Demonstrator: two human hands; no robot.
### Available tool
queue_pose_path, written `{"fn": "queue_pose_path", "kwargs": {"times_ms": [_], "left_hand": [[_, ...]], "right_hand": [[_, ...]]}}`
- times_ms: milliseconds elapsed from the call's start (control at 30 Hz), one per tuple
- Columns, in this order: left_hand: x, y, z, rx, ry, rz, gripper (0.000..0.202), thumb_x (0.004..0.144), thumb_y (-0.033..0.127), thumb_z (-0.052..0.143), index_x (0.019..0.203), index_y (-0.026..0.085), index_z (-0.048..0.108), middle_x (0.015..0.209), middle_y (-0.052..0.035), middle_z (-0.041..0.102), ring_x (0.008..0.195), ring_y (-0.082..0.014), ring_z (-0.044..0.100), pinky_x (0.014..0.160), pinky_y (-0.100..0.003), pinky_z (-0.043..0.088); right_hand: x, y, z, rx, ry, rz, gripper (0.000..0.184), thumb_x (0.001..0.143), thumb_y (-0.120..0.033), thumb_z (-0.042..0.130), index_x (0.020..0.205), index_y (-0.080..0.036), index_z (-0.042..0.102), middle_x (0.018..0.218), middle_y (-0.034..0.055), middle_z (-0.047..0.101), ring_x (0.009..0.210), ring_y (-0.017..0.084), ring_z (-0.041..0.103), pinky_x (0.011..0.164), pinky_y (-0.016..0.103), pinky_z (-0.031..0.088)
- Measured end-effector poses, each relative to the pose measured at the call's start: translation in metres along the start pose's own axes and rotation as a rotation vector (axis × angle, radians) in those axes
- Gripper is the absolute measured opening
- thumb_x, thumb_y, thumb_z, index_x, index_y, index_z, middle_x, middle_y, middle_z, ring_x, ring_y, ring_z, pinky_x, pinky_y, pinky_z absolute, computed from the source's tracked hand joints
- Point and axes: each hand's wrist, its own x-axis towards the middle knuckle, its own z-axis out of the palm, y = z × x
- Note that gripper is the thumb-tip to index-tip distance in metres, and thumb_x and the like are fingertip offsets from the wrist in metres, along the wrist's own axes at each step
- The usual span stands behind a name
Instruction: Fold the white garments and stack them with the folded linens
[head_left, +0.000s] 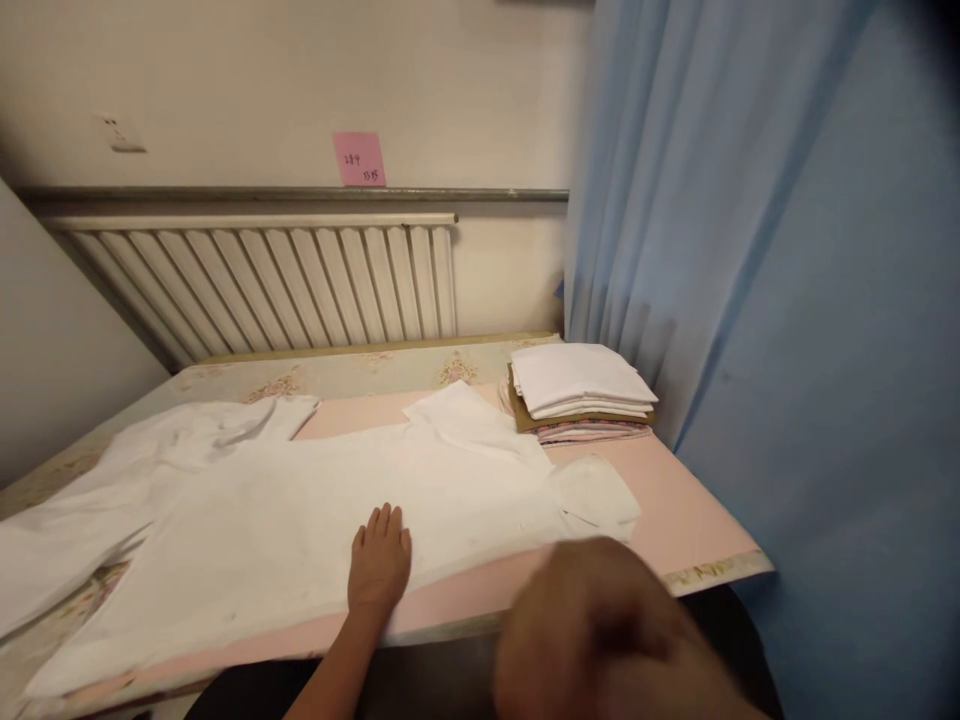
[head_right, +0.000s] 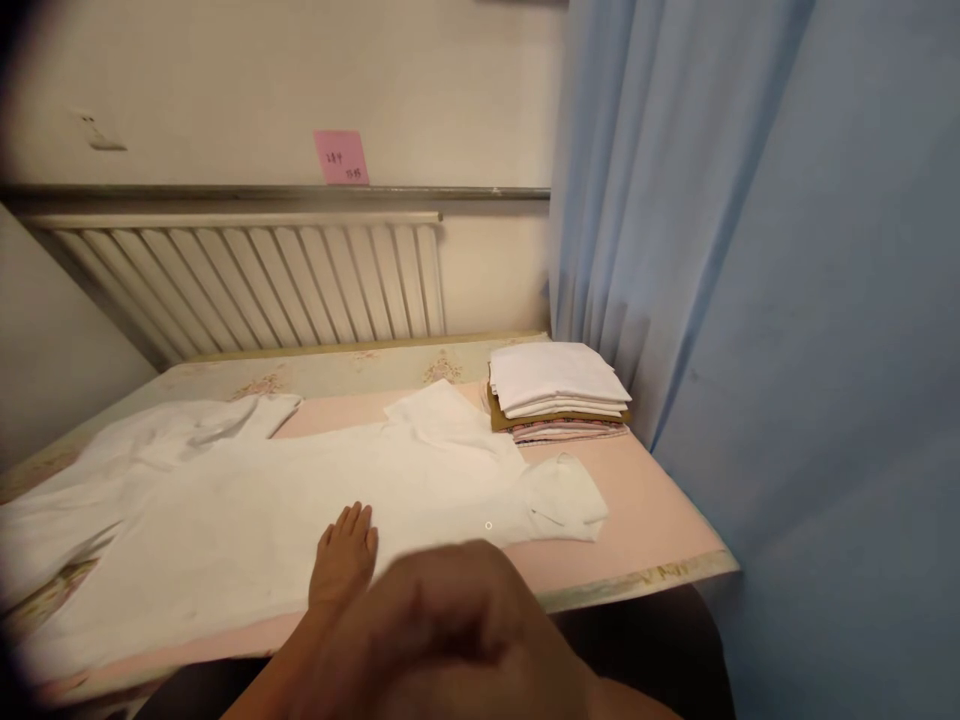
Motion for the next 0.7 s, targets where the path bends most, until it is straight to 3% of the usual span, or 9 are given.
{"fn": "queue_pose_path", "kwargs": {"times_ms": [33,133,233,300,400,567,700], "left_hand": [[0.0,0.0,-0.001,-0.005,-0.014,0.001,0.047,0.091,0.028,0.036,0.132,0.013,0.054,0.143,-0.014,0.049,0.136,-0.0289,0.038,0.11,-0.047,0.031],[0.001,0.001,-0.004,0.016,-0.04,0.011,0.048,0.091,0.027,0.035,0.133,0.011,0.052,0.144,-0.0153,0.047,0.137,-0.0296,0.037,0.109,-0.049,0.031],[0.002,0.002,-0.005,0.047,-0.034,-0.001,0.047,0.092,0.027,0.033,0.132,0.011,0.053,0.142,-0.0152,0.049,0.135,-0.0284,0.039,0.109,-0.048,0.031],[0.003,0.002,-0.005,0.059,-0.026,-0.008,0.047,0.093,0.027,0.032,0.131,0.012,0.053,0.141,-0.0141,0.05,0.135,-0.0275,0.04,0.108,-0.047,0.031],[0.003,0.003,-0.005,0.068,-0.017,-0.004,0.046,0.093,0.027,0.032,0.131,0.012,0.053,0.141,-0.0134,0.051,0.134,-0.0266,0.041,0.108,-0.046,0.031],[0.004,0.003,-0.006,0.065,0.007,0.015,0.046,0.093,0.028,0.033,0.13,0.012,0.054,0.14,-0.0144,0.052,0.134,-0.0264,0.04,0.108,-0.046,0.031],[0.004,0.002,-0.005,0.069,0.024,0.035,0.047,0.093,0.028,0.032,0.131,0.011,0.053,0.14,-0.015,0.051,0.135,-0.0271,0.038,0.109,-0.046,0.03]], "right_hand": [[0.021,0.009,0.005,-0.001,-0.009,-0.003,0.031,0.081,-0.055,0.056,0.092,-0.028,0.066,0.054,-0.0052,0.057,0.042,0.01,0.053,0.043,0.023,0.043],[0.071,0.062,0.008,-0.16,0.193,-0.103,0.019,0.085,-0.028,0.052,0.099,-0.023,0.064,0.055,-0.0067,0.056,0.043,0.009,0.051,0.045,0.022,0.043],[0.096,0.134,0.001,-0.631,0.25,-0.192,0.026,0.087,-0.015,0.046,0.103,-0.02,0.065,0.083,0.0023,0.069,0.077,0.016,0.065,0.075,0.031,0.053],[0.102,0.176,-0.006,-0.914,0.165,-0.275,0.032,0.088,-0.018,0.051,0.117,-0.015,0.06,0.114,0.0107,0.066,0.107,0.023,0.061,0.096,0.038,0.047],[0.103,0.216,-0.018,-1.186,0.013,-0.382,0.051,0.09,-0.033,0.056,0.135,-0.01,0.046,0.142,0.0166,0.047,0.135,0.028,0.037,0.114,0.045,0.028],[0.102,0.245,-0.042,-1.363,0.002,-0.341,0.067,0.091,-0.053,0.052,0.14,-0.009,0.039,0.148,0.0187,0.037,0.141,0.03,0.024,0.116,0.052,0.019],[0.095,0.252,-0.062,-1.389,0.034,-0.323,0.071,0.091,-0.057,0.05,0.142,-0.01,0.037,0.15,0.0178,0.034,0.143,0.031,0.02,0.116,0.053,0.016]]}}
